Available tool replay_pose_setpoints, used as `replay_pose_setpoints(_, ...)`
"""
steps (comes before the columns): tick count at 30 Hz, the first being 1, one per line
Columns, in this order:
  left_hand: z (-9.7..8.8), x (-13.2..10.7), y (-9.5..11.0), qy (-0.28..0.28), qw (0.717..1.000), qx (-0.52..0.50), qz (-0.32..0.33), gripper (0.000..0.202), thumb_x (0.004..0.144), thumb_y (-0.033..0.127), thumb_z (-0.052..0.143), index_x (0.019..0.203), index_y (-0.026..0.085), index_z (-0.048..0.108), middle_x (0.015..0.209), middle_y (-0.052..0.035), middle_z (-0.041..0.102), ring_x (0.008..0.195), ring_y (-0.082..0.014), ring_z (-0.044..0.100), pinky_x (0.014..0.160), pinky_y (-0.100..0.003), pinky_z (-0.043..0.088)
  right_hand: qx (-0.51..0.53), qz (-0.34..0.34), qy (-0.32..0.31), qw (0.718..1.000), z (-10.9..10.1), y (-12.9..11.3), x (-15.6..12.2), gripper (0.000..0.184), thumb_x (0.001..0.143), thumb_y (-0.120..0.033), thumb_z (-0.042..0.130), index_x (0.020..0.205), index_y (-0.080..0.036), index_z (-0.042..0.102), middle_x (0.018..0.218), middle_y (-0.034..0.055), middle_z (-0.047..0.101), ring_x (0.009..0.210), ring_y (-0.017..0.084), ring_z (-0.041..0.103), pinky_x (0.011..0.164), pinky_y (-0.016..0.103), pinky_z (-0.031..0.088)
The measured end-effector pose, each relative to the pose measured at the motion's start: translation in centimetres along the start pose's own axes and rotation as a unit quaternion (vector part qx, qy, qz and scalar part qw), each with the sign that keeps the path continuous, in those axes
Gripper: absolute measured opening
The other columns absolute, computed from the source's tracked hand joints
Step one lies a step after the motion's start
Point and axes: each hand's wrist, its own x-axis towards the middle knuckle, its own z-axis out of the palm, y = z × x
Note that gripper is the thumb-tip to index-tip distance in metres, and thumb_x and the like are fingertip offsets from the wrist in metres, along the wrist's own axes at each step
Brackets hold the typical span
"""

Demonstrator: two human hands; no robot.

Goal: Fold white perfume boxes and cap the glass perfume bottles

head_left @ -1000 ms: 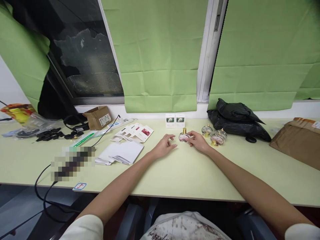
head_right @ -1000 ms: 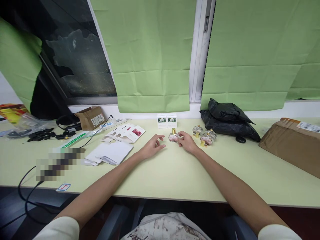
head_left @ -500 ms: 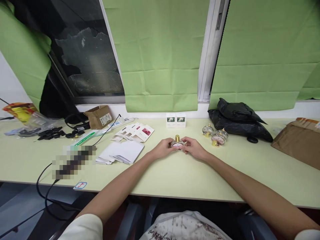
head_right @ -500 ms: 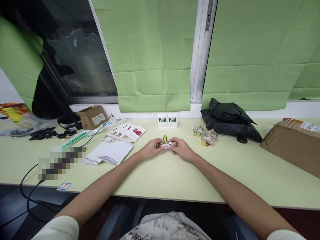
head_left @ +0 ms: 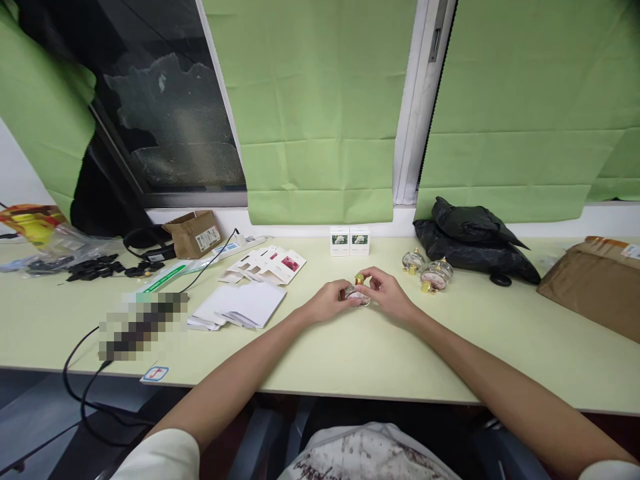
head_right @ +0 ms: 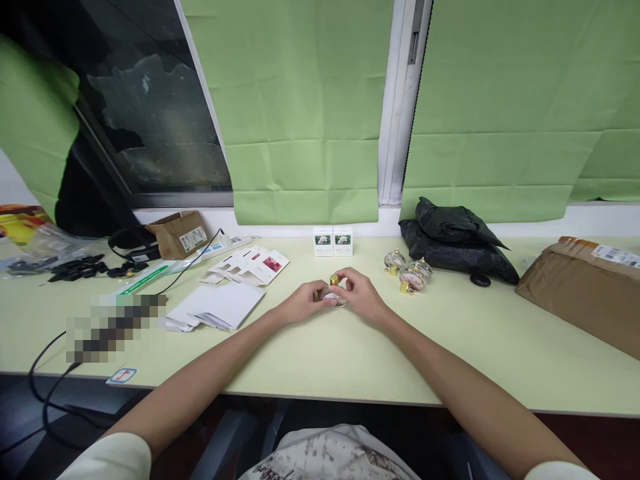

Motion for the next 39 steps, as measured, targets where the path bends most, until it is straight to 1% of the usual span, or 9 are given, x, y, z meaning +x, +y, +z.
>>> replay_pose_setpoints(5,0.6,0.0,0.3,0.004,0.999,-0.039,0.017,0.046,0.087,0.061,0.069,0.104,0.018,0.068,0.088,-0.0003,0.063,0.071,-0.0135,0.048,0.064,-0.027,0.037,-0.011,-0.018,0.010,1.000,0.1,-0.2,-0.1,0.027,0.091,-0.048,0.070,0.105,-0.025,0.070,0.096,0.0026,0.066,0.071,0.016,0.049,0.065,0.031,0.041)
replay_pose_setpoints(15,0.8,0.4,-0.4,0.013,1.000,-0.016,0.012,0.049,0.086,0.065,0.068,0.097,0.017,0.067,0.080,0.0013,0.057,0.069,-0.0135,0.046,0.063,-0.027,0.034,-0.015,-0.018,0.014,1.000,0.0,-0.6,0.4,0.024,0.091,-0.046,0.070,0.101,-0.023,0.070,0.088,0.0004,0.062,0.067,0.015,0.044,0.063,0.030,0.037)
replay_pose_setpoints(19,0.9,0.5,-0.7,0.008,1.000,-0.024,0.012,0.049,0.085,0.064,0.069,0.099,0.017,0.067,0.084,0.0000,0.060,0.074,-0.0146,0.049,0.066,-0.027,0.036,0.010,-0.014,0.099,0.995,-0.4,-1.8,1.0,0.032,0.092,-0.052,0.067,0.107,-0.023,0.065,0.081,-0.0010,0.058,0.062,0.014,0.042,0.059,0.030,0.037)
replay_pose_setpoints(21,0.8,0.5,-0.5,0.007,1.000,-0.028,0.012,0.050,0.085,0.064,0.069,0.101,0.017,0.067,0.086,-0.0009,0.061,0.076,-0.0153,0.050,0.068,-0.028,0.037,-0.014,-0.030,0.146,0.989,-0.8,-2.2,1.2,0.034,0.093,-0.053,0.065,0.110,-0.023,0.063,0.084,0.0004,0.059,0.063,0.015,0.045,0.061,0.031,0.039)
replay_pose_setpoints(23,0.7,0.4,-0.3,0.008,1.000,-0.023,0.009,0.051,0.085,0.066,0.068,0.101,0.017,0.068,0.086,-0.0013,0.062,0.075,-0.0155,0.050,0.067,-0.028,0.037,-0.064,-0.047,0.160,0.984,-1.3,-2.1,1.2,0.033,0.095,-0.052,0.062,0.111,-0.023,0.064,0.088,0.0030,0.061,0.067,0.017,0.048,0.066,0.033,0.042)
replay_pose_setpoints(25,0.5,0.3,0.0,0.012,1.000,-0.012,0.005,0.051,0.084,0.067,0.068,0.098,0.017,0.068,0.085,-0.0007,0.061,0.073,-0.0152,0.049,0.066,-0.028,0.036,-0.104,-0.048,0.139,0.984,-1.8,-1.3,1.1,0.030,0.097,-0.048,0.059,0.114,-0.023,0.063,0.095,0.0056,0.064,0.070,0.018,0.051,0.069,0.034,0.044)
replay_pose_setpoints(28,0.0,0.2,-0.1,0.030,1.000,0.002,0.001,0.049,0.085,0.065,0.069,0.097,0.018,0.068,0.085,-0.0001,0.062,0.074,-0.0152,0.050,0.066,-0.027,0.036,-0.128,-0.022,0.068,0.989,-2.1,0.4,0.7,0.029,0.096,-0.040,0.059,0.120,-0.024,0.060,0.107,0.0065,0.068,0.075,0.019,0.054,0.072,0.034,0.045)
replay_pose_setpoints(33,-0.7,0.4,-1.1,0.073,0.996,0.037,-0.017,0.046,0.084,0.063,0.069,0.094,0.018,0.069,0.081,-0.0004,0.064,0.072,-0.0162,0.051,0.065,-0.028,0.037,-0.176,0.029,-0.019,0.984,-2.0,2.1,0.0,0.020,0.093,-0.038,0.060,0.107,-0.024,0.062,0.091,0.0020,0.064,0.083,0.020,0.057,0.075,0.032,0.043)
replay_pose_setpoints(39,-0.9,0.7,-1.8,0.106,0.992,0.063,-0.029,0.046,0.085,0.064,0.067,0.093,0.019,0.070,0.082,-0.0011,0.066,0.072,-0.0167,0.052,0.065,-0.029,0.036,-0.207,0.023,-0.069,0.976,-1.6,2.3,-0.3,0.016,0.089,-0.033,0.064,0.101,-0.023,0.062,0.093,0.0014,0.064,0.086,0.020,0.055,0.075,0.031,0.041)
